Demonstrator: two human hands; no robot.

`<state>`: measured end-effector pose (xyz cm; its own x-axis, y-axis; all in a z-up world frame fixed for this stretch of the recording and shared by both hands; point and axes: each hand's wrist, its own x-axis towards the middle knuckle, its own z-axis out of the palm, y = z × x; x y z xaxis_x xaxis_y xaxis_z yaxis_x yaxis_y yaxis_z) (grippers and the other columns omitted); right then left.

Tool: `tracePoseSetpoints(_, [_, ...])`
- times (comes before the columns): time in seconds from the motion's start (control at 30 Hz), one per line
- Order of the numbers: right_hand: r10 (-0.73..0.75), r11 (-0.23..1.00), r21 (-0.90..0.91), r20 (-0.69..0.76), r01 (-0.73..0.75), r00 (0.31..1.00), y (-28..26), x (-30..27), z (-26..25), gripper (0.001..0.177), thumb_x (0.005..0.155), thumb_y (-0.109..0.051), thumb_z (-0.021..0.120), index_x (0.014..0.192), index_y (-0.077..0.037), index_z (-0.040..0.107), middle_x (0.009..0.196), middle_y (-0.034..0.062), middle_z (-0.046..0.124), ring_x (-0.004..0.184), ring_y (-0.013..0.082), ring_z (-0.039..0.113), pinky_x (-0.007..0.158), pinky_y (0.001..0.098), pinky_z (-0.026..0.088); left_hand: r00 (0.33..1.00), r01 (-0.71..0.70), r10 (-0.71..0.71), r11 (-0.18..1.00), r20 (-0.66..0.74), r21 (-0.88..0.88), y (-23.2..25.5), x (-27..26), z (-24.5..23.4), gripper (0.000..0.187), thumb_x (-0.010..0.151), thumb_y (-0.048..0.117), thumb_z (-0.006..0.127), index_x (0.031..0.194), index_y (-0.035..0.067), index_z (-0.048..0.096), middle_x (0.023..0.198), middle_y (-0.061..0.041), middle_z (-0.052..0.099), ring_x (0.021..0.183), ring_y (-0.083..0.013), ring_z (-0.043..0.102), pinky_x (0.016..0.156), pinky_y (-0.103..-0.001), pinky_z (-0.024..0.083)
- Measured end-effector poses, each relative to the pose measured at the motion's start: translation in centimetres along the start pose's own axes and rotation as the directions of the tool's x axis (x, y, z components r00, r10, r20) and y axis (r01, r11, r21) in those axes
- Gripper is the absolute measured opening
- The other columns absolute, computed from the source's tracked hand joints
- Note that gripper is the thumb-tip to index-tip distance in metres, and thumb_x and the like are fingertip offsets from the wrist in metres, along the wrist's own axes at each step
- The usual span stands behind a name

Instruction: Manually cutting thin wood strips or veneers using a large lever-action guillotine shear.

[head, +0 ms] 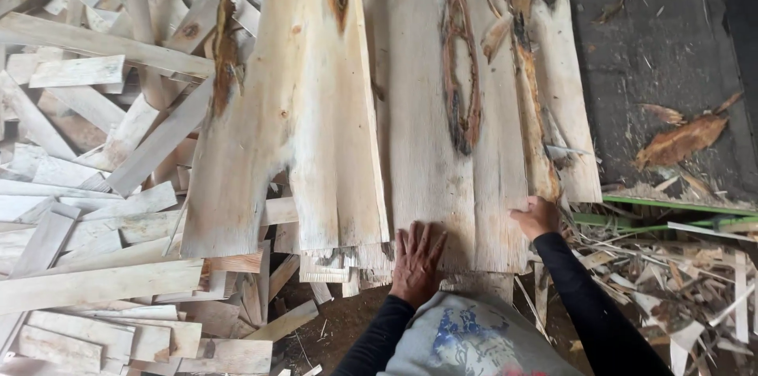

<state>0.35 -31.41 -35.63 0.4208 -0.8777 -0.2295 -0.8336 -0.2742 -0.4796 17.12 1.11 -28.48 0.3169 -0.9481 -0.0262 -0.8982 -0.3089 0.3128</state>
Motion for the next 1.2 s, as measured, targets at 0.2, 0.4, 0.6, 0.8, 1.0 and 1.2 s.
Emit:
tracePoseSetpoints(0.2, [-0.034,0.995,0.094,0.018,0.032,0.999,-2.6,-1.1,-2.1,0.064,0.077,-0.038,0.088,0.123,0.003,0.070,0.119,0.0208,0.073,0.105,0.0299,0.070,0.093,0.0394,0.055,0.997,-0.025,0.029,0.997,0.066,-0.069,0.7,-0.1,-2.2,0.084,0.091,0.043,0.069,0.160,0.020,0.028,0.167,-0.018,0.022,0.153,-0.0499,0.011,0.119,-0.071,0.001])
tracePoseSetpoints(0.4, [-0.092,0.986,0.145,0.026,0.088,0.995,0.6,-0.3,-0.4,0.077,0.078,-0.033,0.087,0.138,0.005,0.058,0.122,0.0227,0.070,0.101,0.0286,0.072,0.089,0.0402,0.057,0.996,-0.078,0.075,0.995,-0.044,-0.059,0.5,-1.0,-0.8,0.078,0.091,0.039,0.069,0.159,0.019,0.036,0.162,-0.008,0.037,0.152,-0.0455,0.019,0.118,-0.074,0.003])
tracePoseSetpoints(0.6, [0.081,0.842,0.523,0.123,-0.134,0.989,0.4,0.4,-2.2,0.064,0.076,-0.026,0.089,0.123,0.010,0.066,0.108,0.0188,0.074,0.094,0.0245,0.071,0.086,0.0351,0.058,0.960,-0.151,0.115,0.981,-0.257,-0.125,0.4,-2.0,-0.1,0.070,0.096,0.034,0.068,0.158,0.019,0.039,0.158,-0.002,0.048,0.154,-0.0393,0.027,0.121,-0.074,0.005])
tracePoseSetpoints(0.8, [-0.115,0.613,0.763,0.344,-0.206,0.932,-4.8,-1.9,-9.1,0.053,0.086,-0.022,0.085,0.125,0.001,0.057,0.119,0.0139,0.068,0.114,0.0232,0.062,0.098,0.0365,0.047,0.941,-0.174,0.136,0.980,-0.309,-0.099,0.7,-2.0,0.1,0.072,0.097,0.036,0.069,0.159,0.017,0.038,0.160,-0.003,0.047,0.155,-0.0360,0.027,0.121,-0.073,0.004])
tracePoseSetpoints(1.0, [-0.144,0.721,0.671,0.388,-0.172,0.910,-7.3,-2.1,-8.4,0.064,0.079,-0.021,0.082,0.133,0.003,0.057,0.129,0.0184,0.069,0.123,0.0250,0.064,0.107,0.0378,0.047,0.999,-0.009,0.002,0.984,-0.042,-0.177,1.0,-0.4,-4.5,0.100,0.083,0.047,0.079,0.159,0.015,0.023,0.166,-0.017,0.027,0.153,-0.0406,0.015,0.119,-0.071,0.000])
tracePoseSetpoints(1.2, [-0.381,0.775,0.610,0.245,0.163,0.891,-17.6,-6.1,-15.4,0.048,0.083,-0.021,0.075,0.121,0.007,0.065,0.112,0.0181,0.077,0.097,0.0224,0.074,0.088,0.0357,0.057,0.992,-0.043,0.024,0.986,-0.124,-0.159,0.3,-0.4,-4.0,0.112,0.076,0.041,0.083,0.161,0.008,0.018,0.165,-0.023,0.023,0.154,-0.0441,0.012,0.121,-0.067,0.002])
